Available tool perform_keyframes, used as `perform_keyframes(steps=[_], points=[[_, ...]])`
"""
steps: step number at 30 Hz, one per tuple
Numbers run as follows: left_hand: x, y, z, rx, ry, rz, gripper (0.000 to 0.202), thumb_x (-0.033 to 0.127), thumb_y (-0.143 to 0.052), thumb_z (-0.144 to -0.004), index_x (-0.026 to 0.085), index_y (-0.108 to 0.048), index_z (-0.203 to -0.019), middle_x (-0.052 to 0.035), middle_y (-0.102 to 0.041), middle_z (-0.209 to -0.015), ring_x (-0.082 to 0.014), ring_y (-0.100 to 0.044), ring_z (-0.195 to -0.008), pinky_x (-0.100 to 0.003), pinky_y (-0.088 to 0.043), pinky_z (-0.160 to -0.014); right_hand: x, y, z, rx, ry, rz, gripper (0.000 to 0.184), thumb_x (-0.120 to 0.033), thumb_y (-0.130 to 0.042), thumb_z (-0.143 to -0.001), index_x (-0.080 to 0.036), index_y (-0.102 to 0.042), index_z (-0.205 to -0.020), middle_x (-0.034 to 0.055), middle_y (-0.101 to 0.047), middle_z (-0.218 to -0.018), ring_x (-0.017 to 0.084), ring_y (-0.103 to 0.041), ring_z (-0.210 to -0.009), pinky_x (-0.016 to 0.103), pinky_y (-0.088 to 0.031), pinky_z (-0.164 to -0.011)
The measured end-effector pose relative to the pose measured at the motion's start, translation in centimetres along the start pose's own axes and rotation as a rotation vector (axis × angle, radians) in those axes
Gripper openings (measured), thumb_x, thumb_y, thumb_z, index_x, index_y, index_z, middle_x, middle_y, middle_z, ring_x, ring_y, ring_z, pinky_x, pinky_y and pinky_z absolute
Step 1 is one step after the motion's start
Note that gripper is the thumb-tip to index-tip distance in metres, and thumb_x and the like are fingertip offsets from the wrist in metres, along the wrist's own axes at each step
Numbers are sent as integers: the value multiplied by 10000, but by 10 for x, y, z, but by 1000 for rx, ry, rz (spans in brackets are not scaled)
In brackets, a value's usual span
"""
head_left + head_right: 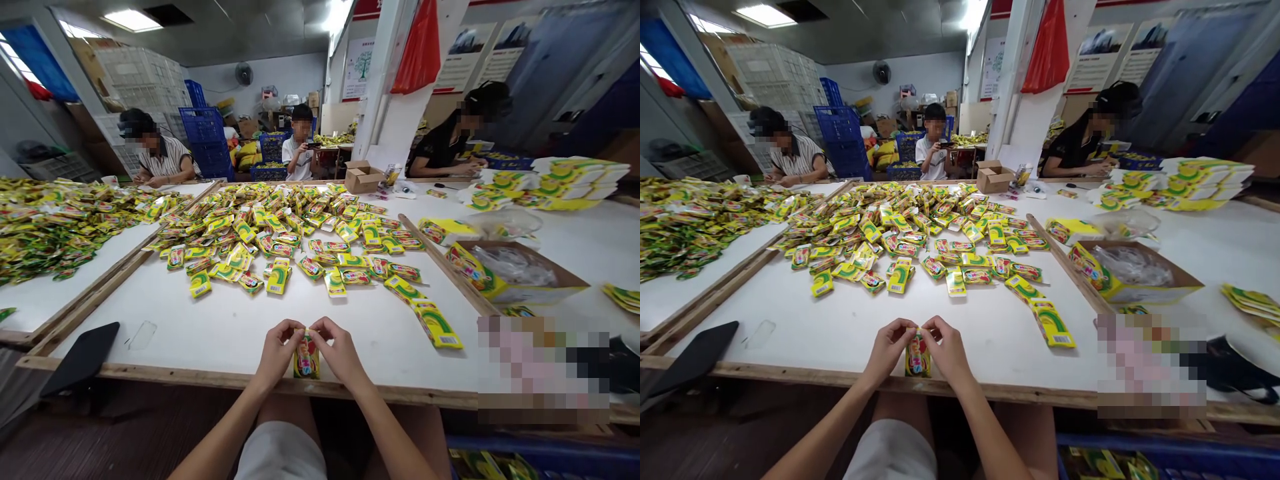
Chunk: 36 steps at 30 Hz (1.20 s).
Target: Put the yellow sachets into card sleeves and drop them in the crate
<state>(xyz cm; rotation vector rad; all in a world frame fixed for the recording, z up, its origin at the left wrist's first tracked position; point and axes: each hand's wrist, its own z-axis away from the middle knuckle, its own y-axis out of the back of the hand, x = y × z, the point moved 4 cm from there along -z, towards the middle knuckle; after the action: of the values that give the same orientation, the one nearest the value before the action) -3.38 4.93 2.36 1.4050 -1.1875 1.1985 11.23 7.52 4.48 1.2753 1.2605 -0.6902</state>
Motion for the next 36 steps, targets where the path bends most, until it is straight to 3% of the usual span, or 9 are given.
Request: perform_keyframes(steps=[4,10,16,21,27,29,30,33,36], points=[[-5,3,5,-54,32,55,250,378,-656,-786,159,-682,-904,-53,-702,-844,-185,-631,-794,-294,-504,-737,7,-2,9,-3,-20,-102,161,-349,-561,-843,-198,-600,-806,13,-653,-752,175,-633,-712,280,-508,-674],[-8,5,2,-91,61,65,270,385,-676,-769,150,-692,-900,-53,-710,-809,-189,-640,-767,-288,-512,-698,17,-10,15,-18,-51,-200,129,-303,-560,-825,-224,-573,-927,3,-669,-825,166,-643,-705,268,-508,-642],[-9,7,-2,-111,88,125,243,366,-707,-744,153,-697,-860,-45,-707,-789,-171,-637,-733,-270,-507,-677,15,-10,13,-6,-44,-219,101,-299,-566,-819,-215,-578,-874,-8,-639,-760,162,-620,-696,264,-493,-644],[-5,9,-5,-205,80,107,254,363,-726,-724,137,-708,-839,-64,-696,-807,-180,-623,-755,-292,-504,-710,19,-8,13,-31,-37,-240,93,-289,-571,-819,-198,-581,-827,-7,-624,-745,157,-603,-704,258,-476,-649],[-4,5,6,-276,60,32,296,362,-657,-796,163,-645,-1014,-65,-681,-883,-179,-628,-779,-294,-503,-714,15,-19,16,-51,-55,-240,156,-280,-549,-828,-222,-547,-974,11,-669,-873,164,-635,-716,263,-514,-635],[-3,4,3,-252,14,-19,351,356,-634,-815,193,-574,-1120,-76,-650,-1001,-190,-631,-852,-304,-508,-738,9,0,24,13,-46,-176,218,-315,-526,-843,-225,-544,-1040,38,-678,-966,179,-657,-769,274,-537,-662],[-2,5,-3,-212,-18,-71,378,354,-617,-826,205,-536,-1165,-85,-627,-1057,-196,-626,-889,-314,-508,-753,8,20,31,75,-41,-112,239,-343,-515,-849,-225,-554,-1053,52,-678,-1005,190,-663,-813,281,-545,-692],[1,14,-36,13,-126,-349,438,357,-596,-835,210,-468,-1227,-119,-566,-1170,-239,-584,-1008,-376,-488,-814,22,110,70,245,-78,183,301,-435,-550,-811,-240,-618,-1030,65,-696,-1027,231,-670,-896,294,-562,-733],[3,24,-82,223,-185,-678,548,346,-697,-746,175,-482,-1220,-162,-518,-1243,-335,-451,-1200,-486,-376,-962,49,198,114,233,-99,509,300,-510,-661,-666,-249,-710,-805,64,-743,-841,276,-700,-790,315,-582,-662]])
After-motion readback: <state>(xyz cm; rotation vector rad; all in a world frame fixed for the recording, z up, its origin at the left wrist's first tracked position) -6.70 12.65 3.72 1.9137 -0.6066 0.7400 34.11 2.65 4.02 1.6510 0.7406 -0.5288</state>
